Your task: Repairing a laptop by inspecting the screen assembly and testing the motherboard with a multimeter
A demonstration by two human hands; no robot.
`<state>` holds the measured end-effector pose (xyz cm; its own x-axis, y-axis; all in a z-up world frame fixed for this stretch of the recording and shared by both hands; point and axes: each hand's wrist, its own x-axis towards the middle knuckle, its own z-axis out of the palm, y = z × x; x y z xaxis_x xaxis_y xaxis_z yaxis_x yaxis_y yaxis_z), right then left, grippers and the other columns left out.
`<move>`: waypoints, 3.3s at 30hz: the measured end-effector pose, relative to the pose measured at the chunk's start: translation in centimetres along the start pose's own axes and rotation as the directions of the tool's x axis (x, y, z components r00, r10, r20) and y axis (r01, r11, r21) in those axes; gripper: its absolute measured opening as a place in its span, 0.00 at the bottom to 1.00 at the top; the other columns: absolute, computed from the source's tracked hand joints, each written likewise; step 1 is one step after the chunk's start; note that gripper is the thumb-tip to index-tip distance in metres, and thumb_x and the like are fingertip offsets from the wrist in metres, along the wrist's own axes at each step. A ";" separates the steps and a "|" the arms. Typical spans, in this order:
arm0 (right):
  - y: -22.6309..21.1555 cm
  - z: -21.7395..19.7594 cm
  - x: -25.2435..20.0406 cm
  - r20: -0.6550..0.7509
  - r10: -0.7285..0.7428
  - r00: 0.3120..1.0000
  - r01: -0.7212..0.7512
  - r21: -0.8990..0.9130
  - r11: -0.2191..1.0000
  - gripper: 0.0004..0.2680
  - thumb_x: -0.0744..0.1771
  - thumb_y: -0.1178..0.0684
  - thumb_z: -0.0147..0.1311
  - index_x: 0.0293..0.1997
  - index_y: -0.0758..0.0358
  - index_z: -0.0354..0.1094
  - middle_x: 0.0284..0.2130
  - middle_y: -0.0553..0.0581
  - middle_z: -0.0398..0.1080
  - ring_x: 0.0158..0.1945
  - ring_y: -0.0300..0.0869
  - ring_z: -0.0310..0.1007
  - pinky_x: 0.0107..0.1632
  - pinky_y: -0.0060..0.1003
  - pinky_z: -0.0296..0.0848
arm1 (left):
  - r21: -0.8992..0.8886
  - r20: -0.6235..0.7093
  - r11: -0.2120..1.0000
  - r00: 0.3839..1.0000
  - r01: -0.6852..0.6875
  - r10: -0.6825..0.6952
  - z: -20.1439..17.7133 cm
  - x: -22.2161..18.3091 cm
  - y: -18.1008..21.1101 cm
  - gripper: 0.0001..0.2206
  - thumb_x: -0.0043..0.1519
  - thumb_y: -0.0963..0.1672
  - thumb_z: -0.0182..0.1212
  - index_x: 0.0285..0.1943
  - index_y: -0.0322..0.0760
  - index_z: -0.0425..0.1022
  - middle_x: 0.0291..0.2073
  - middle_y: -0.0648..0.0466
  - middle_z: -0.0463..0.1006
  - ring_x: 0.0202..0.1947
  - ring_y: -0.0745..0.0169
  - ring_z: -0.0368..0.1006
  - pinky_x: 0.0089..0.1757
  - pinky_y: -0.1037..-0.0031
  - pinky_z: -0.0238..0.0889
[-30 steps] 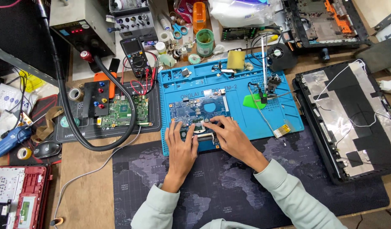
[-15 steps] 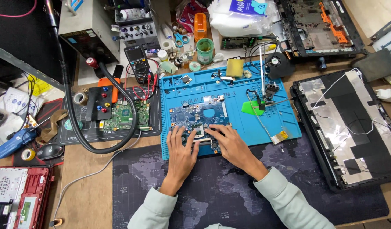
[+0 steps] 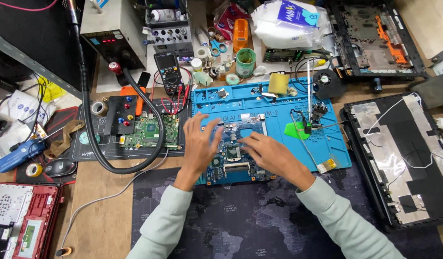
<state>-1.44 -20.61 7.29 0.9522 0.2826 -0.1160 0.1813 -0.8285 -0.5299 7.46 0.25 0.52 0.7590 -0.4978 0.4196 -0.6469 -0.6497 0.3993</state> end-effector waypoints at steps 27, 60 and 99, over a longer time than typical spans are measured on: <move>-2.3 -2.7 32.5 -0.748 -0.308 0.588 0.112 -0.302 0.947 0.06 0.66 0.53 0.67 0.44 0.56 0.73 0.37 0.55 0.57 0.39 0.46 0.59 0.39 0.41 0.60 | -0.573 -0.291 0.786 0.839 0.233 -0.461 -5.0 8.3 -5.9 0.12 0.70 0.43 0.49 0.51 0.36 0.79 0.44 0.50 0.78 0.48 0.57 0.75 0.50 0.67 0.68; -4.1 -1.2 -0.5 -0.699 0.002 0.715 0.300 0.309 0.902 0.04 0.67 0.67 0.59 0.41 0.67 0.73 0.30 0.59 0.78 0.37 0.46 0.83 0.44 0.39 0.81 | -0.725 0.284 0.653 0.959 0.220 -0.008 -3.3 -0.3 4.7 0.08 0.65 0.41 0.62 0.52 0.42 0.81 0.38 0.51 0.83 0.40 0.58 0.81 0.44 0.70 0.72; -4.3 -0.7 -0.7 -0.535 -0.183 0.825 0.342 0.213 0.915 0.03 0.67 0.63 0.59 0.39 0.64 0.69 0.27 0.58 0.75 0.35 0.47 0.82 0.41 0.42 0.81 | -0.640 0.159 0.741 0.978 0.206 -0.135 -2.6 -2.1 6.1 0.03 0.61 0.38 0.66 0.39 0.36 0.77 0.30 0.47 0.82 0.34 0.47 0.81 0.38 0.64 0.74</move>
<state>-2.68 -17.60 10.24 0.8837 0.1267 0.4505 0.4388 -0.5589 -0.7036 1.71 -1.15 4.15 0.8414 -0.4905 0.2270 -0.3698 -0.2162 0.9036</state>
